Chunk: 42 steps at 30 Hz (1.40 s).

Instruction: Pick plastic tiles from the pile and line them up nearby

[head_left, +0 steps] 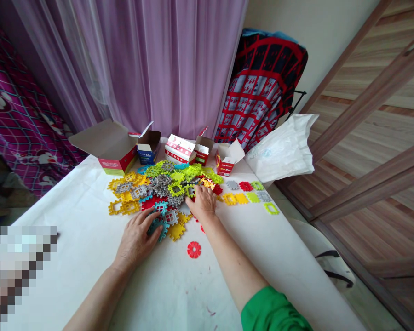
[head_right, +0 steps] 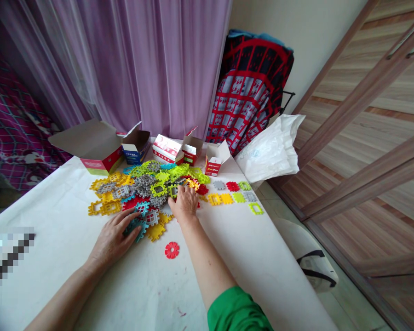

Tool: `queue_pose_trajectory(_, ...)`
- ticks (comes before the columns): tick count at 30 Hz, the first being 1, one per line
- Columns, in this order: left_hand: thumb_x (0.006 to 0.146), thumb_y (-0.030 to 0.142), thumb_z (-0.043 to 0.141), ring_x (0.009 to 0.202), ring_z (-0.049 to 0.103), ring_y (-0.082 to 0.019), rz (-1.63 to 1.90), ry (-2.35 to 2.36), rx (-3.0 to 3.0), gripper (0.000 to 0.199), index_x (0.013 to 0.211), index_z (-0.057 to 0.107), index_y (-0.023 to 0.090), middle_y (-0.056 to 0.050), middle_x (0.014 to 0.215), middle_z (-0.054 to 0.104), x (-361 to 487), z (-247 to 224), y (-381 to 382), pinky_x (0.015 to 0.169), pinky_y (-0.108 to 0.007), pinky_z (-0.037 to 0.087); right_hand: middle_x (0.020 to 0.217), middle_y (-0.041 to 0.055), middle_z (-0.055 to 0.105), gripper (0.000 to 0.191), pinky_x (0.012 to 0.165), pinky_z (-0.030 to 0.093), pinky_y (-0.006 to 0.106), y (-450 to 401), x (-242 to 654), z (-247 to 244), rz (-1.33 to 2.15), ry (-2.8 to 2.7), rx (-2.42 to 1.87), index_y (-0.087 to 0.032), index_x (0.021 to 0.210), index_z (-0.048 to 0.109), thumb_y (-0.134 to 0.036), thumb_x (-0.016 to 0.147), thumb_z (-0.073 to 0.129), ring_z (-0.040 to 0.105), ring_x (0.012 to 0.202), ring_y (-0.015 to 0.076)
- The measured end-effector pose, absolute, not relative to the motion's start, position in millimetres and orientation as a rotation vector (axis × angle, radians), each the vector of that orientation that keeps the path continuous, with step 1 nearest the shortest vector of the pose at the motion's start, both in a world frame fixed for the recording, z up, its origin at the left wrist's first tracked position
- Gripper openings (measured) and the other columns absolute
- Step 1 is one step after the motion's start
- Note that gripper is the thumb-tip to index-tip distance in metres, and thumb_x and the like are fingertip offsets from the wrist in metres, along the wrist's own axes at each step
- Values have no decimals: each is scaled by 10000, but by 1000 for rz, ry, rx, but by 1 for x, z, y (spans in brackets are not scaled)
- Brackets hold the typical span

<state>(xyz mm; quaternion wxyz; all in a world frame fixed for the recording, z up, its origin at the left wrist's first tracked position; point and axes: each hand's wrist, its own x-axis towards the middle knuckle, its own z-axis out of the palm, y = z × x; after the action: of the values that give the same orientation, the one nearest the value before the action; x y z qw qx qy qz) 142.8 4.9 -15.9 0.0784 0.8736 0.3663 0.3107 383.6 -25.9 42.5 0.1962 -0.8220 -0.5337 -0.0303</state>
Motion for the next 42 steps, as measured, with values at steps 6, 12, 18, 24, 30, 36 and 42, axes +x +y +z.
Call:
queue_pose_trajectory(6,970,518,477,1207,641,-294,929,1101,2628,429,1253,684,271,-102,1335,682,143,-17,5,1027,-510,534,1235,144,703,437,1004,460,446,-35,395,33,-146,-1472,-2152,-196,1271,635,-259,840,674,592,1163,312)
queue_pose_trajectory(12,972,551,460,1195,649,-290,922,1087,2638,464,1265,676,264,-104,1315,692,142,-16,7,1024,-498,538,1240,145,714,497,1020,498,434,-84,437,19,-173,-1476,-2023,-167,1286,620,-237,798,686,642,1136,289)
queue_pose_trajectory(18,959,562,468,1203,648,-289,910,1089,2633,472,1260,677,264,-102,1315,692,140,-16,9,1044,-485,534,1281,100,714,540,1026,532,435,-142,478,3,-96,-1423,-2020,-229,1309,599,-221,771,646,660,1176,266)
queue_pose_trajectory(24,954,577,464,1180,663,-289,914,1069,2654,490,1264,673,260,-106,1316,691,139,-17,12,1035,-472,542,1272,103,711,548,1003,542,442,-173,494,-7,-114,-1305,-2100,-236,1297,604,-259,753,659,678,1131,273)
queue_pose_trajectory(30,949,570,470,1164,668,-288,933,1060,2664,480,1273,667,275,-96,1311,691,138,-18,14,1031,-473,546,1147,100,723,497,933,526,412,-177,490,-4,-211,-1258,-2287,-231,1228,633,-332,754,742,668,1058,282)
queue_pose_trajectory(36,949,576,466,1167,667,-294,921,1054,2670,488,1278,664,276,-102,1310,688,137,-18,15,1025,-477,549,1086,96,722,345,903,497,382,-175,482,-2,-250,-1347,-2335,-226,1140,672,-329,819,747,653,1007,269)
queue_pose_trajectory(42,941,589,472,1165,671,-283,910,1060,2664,484,1270,662,289,-92,1308,688,137,-18,15,1034,-456,544,1060,80,729,319,866,495,364,-178,493,-4,-251,-1281,-2341,-239,1114,682,-358,824,742,658,972,259)
